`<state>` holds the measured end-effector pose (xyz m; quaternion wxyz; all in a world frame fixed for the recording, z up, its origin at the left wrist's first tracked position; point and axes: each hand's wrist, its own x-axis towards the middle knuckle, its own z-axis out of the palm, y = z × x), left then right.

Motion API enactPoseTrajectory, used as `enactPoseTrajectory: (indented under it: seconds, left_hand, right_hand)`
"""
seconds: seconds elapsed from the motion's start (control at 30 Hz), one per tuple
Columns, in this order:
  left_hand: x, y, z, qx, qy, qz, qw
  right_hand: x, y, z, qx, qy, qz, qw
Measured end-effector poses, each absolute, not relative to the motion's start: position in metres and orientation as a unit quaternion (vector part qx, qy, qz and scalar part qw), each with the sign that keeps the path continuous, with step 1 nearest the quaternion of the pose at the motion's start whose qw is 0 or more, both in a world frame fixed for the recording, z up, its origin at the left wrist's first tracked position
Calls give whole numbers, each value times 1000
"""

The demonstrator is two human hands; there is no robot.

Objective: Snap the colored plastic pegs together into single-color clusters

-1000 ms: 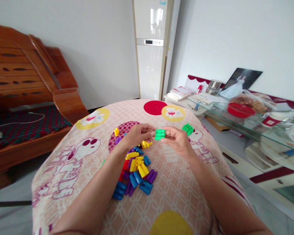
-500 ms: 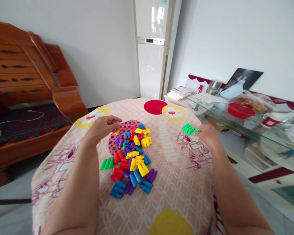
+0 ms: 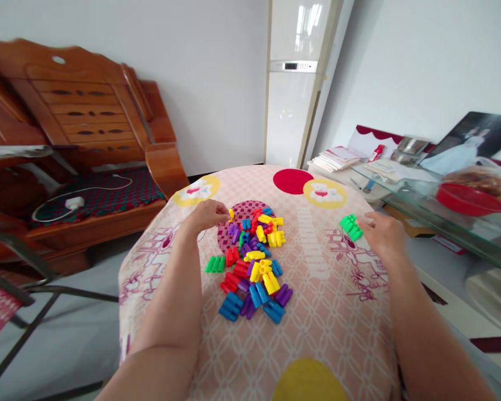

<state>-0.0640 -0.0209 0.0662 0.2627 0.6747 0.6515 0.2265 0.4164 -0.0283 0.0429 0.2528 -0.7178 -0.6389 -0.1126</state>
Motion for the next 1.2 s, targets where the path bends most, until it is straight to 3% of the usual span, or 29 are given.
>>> enactPoseTrajectory:
  seconds: [0.13,0.23,0.33,0.53,0.67,1.0,1.2]
  left_hand:
    - [-61,-28,72,696,602,205,333]
    - [-45,-36,79,703,537,135,446]
    - [-17,-39,78,711,513,67,476]
    - [21,-33,65,765,456,107,442]
    - [0,-30,74,764,523,193,324]
    - [-3,-25,64,783,601,25,161]
    - [-12,-21,61,790,587,42,172]
  right_hand:
    - [385,-34,48,-633,-693,-56,340]
    - [359,-41,45,-583,-735,5,346]
    - [339,-48,42,-548,-767,33,332]
    - [326,-53,36,-526,-793,46,304]
    - [327,-53,35,-525,-791,51,310]
    - [329,-52,35,-533,-784,67,309]
    - [330,-52,35,-531,-783,73,316]
